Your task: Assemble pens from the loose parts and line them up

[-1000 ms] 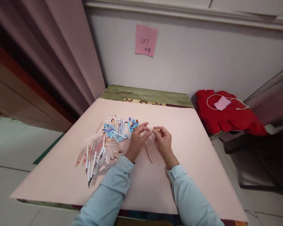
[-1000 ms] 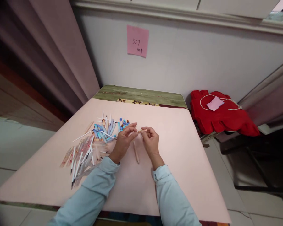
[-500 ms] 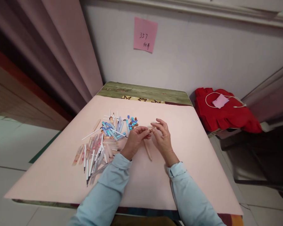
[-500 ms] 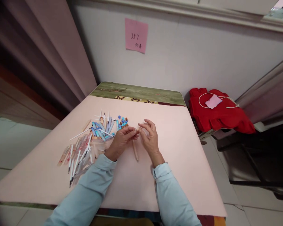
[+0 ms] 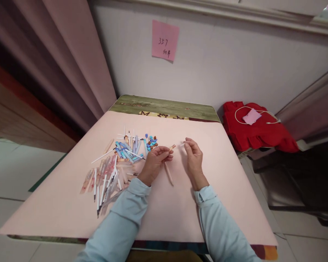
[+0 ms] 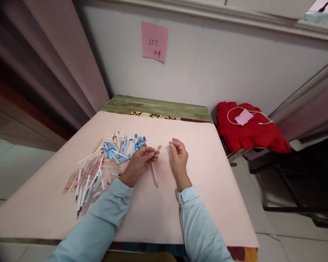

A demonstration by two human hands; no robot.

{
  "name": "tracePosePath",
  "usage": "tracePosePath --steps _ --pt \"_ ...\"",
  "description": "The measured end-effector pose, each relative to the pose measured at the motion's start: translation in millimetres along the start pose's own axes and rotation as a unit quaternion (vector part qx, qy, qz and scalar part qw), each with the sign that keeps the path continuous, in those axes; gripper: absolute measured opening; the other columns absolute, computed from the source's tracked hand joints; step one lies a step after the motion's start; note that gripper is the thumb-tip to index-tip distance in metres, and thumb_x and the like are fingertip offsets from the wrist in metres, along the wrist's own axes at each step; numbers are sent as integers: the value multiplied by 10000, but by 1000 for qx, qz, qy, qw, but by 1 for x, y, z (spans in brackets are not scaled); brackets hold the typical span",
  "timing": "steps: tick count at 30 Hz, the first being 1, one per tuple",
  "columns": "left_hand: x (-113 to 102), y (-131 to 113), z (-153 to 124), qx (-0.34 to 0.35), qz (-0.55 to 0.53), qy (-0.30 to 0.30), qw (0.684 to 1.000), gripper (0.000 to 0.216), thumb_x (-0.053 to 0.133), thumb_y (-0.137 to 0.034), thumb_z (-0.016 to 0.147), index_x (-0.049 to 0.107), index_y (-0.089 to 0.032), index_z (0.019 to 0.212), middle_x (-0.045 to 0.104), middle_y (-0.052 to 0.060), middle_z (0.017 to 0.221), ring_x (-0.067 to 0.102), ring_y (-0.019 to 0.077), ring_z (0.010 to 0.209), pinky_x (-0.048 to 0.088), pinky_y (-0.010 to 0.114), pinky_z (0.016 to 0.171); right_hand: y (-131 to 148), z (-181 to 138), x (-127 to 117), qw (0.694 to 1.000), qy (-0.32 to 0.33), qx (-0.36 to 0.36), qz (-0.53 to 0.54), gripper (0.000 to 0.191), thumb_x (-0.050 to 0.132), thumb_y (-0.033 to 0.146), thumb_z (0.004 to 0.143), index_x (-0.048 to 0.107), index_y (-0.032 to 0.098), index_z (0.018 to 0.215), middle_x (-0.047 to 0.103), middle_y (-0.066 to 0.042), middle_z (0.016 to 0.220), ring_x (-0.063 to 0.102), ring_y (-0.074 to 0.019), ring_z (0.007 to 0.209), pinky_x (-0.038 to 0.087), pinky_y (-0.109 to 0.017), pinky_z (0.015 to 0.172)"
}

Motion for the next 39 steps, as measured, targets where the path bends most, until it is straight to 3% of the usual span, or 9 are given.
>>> tracePosePath --steps 12,21,31,39 --pt "5 0 -2 -20 20 15 999 358 832 -245 674 571 -136 894 740 65 841 658 109 652 521 238 696 -2 -1 8 999 21 24 37 173 676 353 852 728 200 913 684 -94 1131 612 -220 1107 451 -417 1003" --pt "5 1 -1 -23 -9 35 999 345 826 -254 695 591 -138 920 735 64 849 661 113 687 520 236 707 8 -5 13 998 57 -22 1 164 647 333 880 752 220 936 710 -79 1048 631 -216 1063 474 -408 985" --pt "5 1 -3 -34 -10 37 999 333 832 -271 695 643 -126 927 732 72 871 651 110 694 520 238 720 10 -6 13 999 48 0 20 141 694 325 836 735 204 894 718 -60 943 652 -200 933 512 -371 879" --pt "8 0 -4 -36 -35 36 998 264 820 -247 707 687 -119 896 708 49 866 633 89 698 513 214 719 16 -7 14 998 57 -15 0 151 681 340 846 747 215 899 715 -60 944 647 -205 938 511 -375 869"
Point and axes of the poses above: each hand's wrist, its own z-axis towards the middle knuckle, its own x-axis out of the palm, y = z × x, the point moved 6 cm from there along z, towards the middle knuckle
